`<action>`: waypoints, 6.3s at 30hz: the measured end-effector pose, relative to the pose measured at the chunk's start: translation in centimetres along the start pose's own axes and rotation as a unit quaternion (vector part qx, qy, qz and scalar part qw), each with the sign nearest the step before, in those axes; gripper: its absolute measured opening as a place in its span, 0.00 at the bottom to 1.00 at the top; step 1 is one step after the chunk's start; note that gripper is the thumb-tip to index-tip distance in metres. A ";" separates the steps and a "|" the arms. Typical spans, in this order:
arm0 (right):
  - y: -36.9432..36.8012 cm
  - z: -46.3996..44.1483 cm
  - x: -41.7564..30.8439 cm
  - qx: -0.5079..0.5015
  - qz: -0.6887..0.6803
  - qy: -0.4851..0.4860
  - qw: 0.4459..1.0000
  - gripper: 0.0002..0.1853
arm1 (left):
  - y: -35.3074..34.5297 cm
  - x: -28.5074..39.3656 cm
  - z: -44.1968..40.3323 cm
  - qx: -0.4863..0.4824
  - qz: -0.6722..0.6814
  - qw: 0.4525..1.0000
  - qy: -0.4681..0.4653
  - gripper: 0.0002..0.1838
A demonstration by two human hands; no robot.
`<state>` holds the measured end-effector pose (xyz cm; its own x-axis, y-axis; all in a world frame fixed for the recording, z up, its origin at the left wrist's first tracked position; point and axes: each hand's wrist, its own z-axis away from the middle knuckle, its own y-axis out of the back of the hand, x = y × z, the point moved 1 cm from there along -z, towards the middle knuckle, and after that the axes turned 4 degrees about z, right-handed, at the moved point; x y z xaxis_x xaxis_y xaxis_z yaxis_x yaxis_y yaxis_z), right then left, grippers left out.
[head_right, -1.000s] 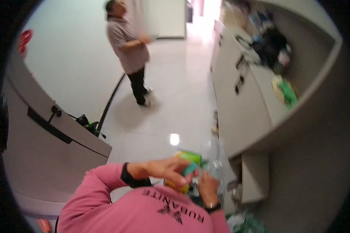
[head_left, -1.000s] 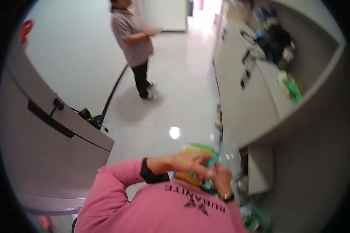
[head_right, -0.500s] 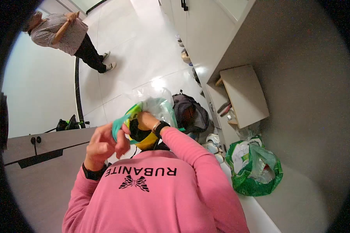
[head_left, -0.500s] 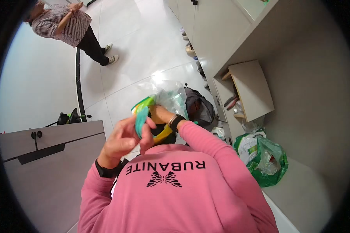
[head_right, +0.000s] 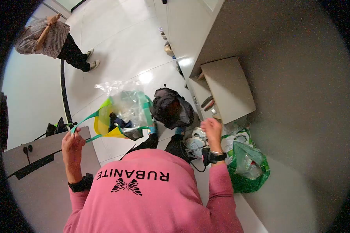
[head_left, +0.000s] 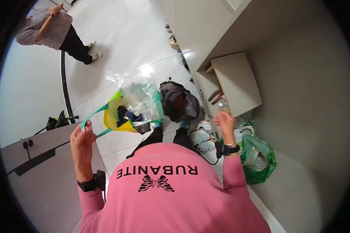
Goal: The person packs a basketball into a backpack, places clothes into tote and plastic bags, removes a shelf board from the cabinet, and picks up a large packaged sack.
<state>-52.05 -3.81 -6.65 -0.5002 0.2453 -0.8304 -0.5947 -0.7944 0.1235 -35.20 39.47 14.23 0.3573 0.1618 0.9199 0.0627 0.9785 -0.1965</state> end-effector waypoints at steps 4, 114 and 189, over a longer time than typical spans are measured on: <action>6.4 -2.9 5.9 0.159 -0.185 -0.063 0.968 0.16 | -0.3 -0.8 1.3 0.024 -0.067 0.997 0.022 0.16; 5.8 -12.2 -9.1 -0.129 0.330 0.062 0.933 0.15 | -0.7 -4.9 5.9 0.239 0.018 0.967 0.089 0.09; -26.4 -46.6 11.7 0.028 0.305 0.312 0.899 0.18 | 10.6 -32.3 4.8 0.206 -0.152 0.906 0.338 0.16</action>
<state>-12.86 -5.86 -44.94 -0.3043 -0.5999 -0.7399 -0.3687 -0.6421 0.6722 -50.51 45.22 -15.92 0.8792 -0.1027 0.4652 -0.0491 0.9518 0.3029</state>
